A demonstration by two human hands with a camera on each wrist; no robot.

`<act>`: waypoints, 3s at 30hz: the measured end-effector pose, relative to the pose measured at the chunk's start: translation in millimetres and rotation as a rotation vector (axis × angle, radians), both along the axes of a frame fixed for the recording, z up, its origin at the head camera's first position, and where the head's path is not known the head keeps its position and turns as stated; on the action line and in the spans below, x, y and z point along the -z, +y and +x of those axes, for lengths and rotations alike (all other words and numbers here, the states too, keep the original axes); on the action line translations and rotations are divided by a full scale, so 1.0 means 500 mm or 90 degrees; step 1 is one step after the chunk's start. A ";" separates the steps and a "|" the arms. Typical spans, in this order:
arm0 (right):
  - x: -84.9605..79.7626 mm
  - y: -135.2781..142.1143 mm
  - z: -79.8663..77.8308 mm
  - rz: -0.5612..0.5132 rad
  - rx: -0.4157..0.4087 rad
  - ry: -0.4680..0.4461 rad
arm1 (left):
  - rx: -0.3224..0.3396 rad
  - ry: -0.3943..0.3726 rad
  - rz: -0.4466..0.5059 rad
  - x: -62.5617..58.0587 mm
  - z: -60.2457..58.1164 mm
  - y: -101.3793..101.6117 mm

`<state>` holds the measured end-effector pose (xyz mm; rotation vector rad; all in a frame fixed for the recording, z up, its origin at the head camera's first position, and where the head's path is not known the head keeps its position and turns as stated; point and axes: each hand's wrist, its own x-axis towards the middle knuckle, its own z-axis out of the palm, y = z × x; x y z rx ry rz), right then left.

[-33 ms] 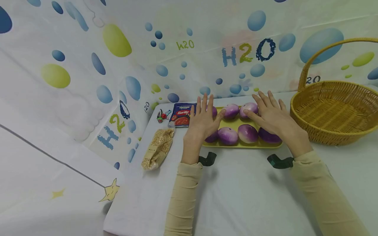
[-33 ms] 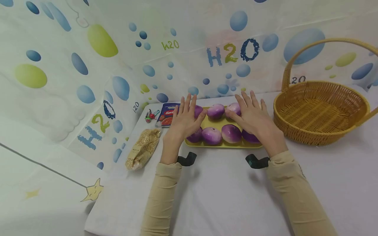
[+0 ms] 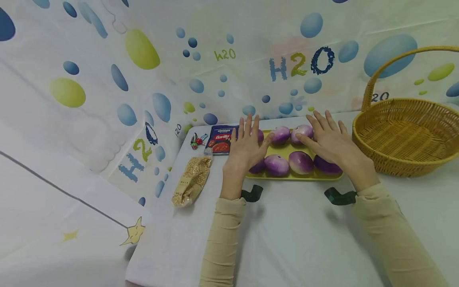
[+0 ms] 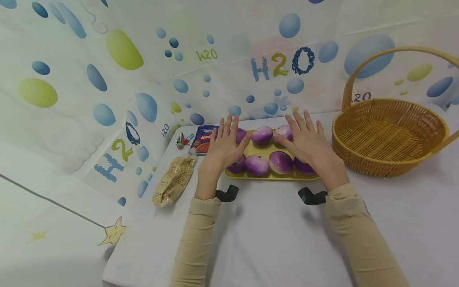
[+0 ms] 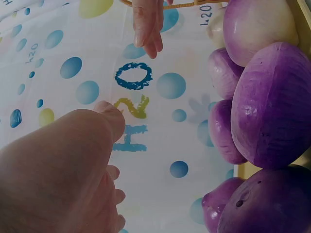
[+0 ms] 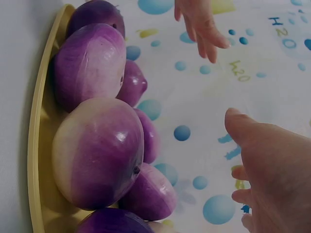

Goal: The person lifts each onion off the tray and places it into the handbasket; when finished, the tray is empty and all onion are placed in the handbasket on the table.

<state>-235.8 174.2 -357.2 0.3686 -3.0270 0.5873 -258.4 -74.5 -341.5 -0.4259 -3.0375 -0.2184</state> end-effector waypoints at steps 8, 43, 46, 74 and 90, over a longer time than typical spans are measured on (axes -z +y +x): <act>-0.009 0.005 0.011 -0.004 -0.005 0.011 | 0.000 -0.004 0.015 -0.003 0.006 0.000; 0.153 0.079 0.112 -0.263 0.083 0.046 | 0.068 -0.073 0.413 0.203 0.023 -0.127; 0.145 0.080 0.113 -0.279 0.100 0.072 | 0.067 -0.080 0.411 0.209 0.023 -0.132; 0.079 0.225 0.126 -0.350 0.371 0.262 | 0.058 -0.115 0.391 0.189 0.028 -0.168; 0.075 0.131 0.151 -0.361 0.176 0.288 | 0.075 -0.131 0.401 0.197 0.032 -0.159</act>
